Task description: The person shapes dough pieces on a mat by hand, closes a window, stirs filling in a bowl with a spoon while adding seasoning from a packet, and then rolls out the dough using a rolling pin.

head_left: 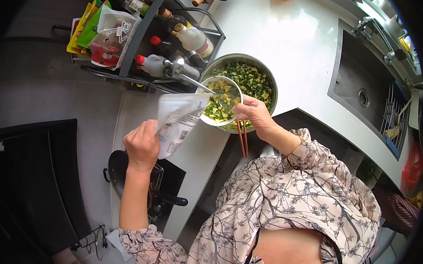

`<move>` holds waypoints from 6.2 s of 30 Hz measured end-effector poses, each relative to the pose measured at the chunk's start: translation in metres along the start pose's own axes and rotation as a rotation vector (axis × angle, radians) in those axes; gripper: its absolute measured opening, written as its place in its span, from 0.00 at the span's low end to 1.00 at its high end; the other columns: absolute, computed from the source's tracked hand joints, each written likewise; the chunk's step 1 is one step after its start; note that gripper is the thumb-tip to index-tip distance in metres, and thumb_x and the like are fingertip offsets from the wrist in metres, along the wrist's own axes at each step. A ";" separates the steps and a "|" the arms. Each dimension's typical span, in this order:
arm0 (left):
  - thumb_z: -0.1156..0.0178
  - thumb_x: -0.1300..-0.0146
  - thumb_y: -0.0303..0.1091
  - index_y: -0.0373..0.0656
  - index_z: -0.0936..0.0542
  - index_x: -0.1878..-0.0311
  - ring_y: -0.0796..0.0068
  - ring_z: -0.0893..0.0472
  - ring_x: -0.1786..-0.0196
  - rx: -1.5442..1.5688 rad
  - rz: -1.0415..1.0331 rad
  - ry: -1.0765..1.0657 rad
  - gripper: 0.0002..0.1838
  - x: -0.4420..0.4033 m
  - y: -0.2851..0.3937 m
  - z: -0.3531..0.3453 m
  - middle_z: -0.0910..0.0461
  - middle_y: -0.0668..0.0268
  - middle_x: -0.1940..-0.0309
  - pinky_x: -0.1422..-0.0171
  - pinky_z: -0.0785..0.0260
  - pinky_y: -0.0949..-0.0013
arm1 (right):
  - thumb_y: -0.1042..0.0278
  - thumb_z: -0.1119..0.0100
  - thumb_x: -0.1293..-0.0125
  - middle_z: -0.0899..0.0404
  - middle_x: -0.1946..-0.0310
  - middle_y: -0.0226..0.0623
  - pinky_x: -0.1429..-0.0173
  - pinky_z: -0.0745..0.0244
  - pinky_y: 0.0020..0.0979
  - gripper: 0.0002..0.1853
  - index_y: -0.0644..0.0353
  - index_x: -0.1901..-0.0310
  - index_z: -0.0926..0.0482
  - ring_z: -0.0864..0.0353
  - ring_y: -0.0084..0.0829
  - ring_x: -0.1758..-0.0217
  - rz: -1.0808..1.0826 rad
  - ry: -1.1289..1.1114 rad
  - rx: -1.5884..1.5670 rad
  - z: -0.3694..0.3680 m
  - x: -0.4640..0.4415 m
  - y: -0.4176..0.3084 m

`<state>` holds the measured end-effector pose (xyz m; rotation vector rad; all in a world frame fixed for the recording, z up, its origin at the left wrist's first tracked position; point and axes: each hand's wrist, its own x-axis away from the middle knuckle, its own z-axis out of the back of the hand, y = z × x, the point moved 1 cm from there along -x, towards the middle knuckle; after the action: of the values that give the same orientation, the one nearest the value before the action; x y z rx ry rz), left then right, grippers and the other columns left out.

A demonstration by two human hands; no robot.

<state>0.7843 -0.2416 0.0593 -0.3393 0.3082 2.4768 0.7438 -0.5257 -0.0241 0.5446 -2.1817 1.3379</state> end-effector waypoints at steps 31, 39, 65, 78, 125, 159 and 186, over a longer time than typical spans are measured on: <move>0.43 0.53 0.16 0.39 0.25 0.67 0.57 0.22 0.78 0.080 0.061 0.095 0.09 0.039 -0.005 0.002 0.25 0.59 0.79 0.74 0.29 0.63 | 0.75 0.42 0.43 0.17 0.59 0.28 0.52 0.24 0.21 0.14 0.61 0.53 0.18 0.20 0.19 0.58 -0.030 -0.060 0.015 -0.011 0.003 0.010; 0.44 0.53 0.16 0.39 0.25 0.68 0.57 0.22 0.77 0.099 0.017 0.054 0.09 0.034 -0.003 0.000 0.24 0.59 0.78 0.74 0.29 0.63 | 0.74 0.42 0.42 0.17 0.60 0.26 0.54 0.26 0.20 0.13 0.60 0.55 0.18 0.21 0.17 0.59 -0.048 -0.053 0.061 -0.016 0.000 0.009; 0.44 0.50 0.18 0.39 0.25 0.69 0.58 0.22 0.77 0.084 0.014 0.042 0.06 0.030 0.002 0.005 0.24 0.60 0.78 0.74 0.30 0.64 | 0.76 0.41 0.42 0.17 0.57 0.28 0.54 0.24 0.21 0.17 0.60 0.49 0.19 0.21 0.18 0.57 -0.068 -0.100 0.012 -0.007 -0.001 0.016; 0.42 0.44 0.20 0.35 0.23 0.66 0.51 0.21 0.77 0.176 0.137 0.278 0.03 0.061 -0.002 -0.029 0.24 0.56 0.78 0.73 0.29 0.60 | 0.75 0.42 0.43 0.17 0.58 0.28 0.52 0.24 0.21 0.16 0.61 0.52 0.19 0.21 0.18 0.58 -0.079 -0.079 0.019 -0.010 -0.003 0.009; 0.34 0.36 0.43 0.35 0.21 0.53 0.87 0.37 0.76 1.669 0.687 0.032 0.19 0.017 0.026 -0.052 0.31 0.75 0.77 0.71 0.47 0.79 | 0.69 0.36 0.40 0.16 0.59 0.28 0.51 0.23 0.23 0.24 0.53 0.40 0.22 0.18 0.19 0.56 -0.199 -0.309 0.087 -0.003 0.040 0.005; 0.42 0.34 0.26 0.39 0.17 0.61 0.65 0.19 0.71 -0.117 1.298 1.021 0.05 0.412 0.379 0.161 0.20 0.60 0.73 0.66 0.29 0.68 | 0.63 0.34 0.40 0.16 0.54 0.32 0.39 0.24 0.36 0.18 0.56 0.48 0.18 0.21 0.27 0.46 -0.559 -1.260 0.840 -0.173 0.300 0.227; 0.34 0.42 0.23 0.38 0.17 0.63 0.68 0.23 0.69 0.083 1.445 0.786 0.04 0.573 0.390 0.293 0.19 0.62 0.71 0.62 0.30 0.67 | 0.69 0.35 0.40 0.17 0.53 0.34 0.40 0.24 0.29 0.25 0.59 0.39 0.25 0.16 0.32 0.52 -0.904 -1.197 1.030 -0.301 0.452 0.325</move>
<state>0.0530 -0.1499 0.2103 -1.4666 1.3561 3.5012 0.2668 -0.1450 0.1436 2.8368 -1.1521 1.5973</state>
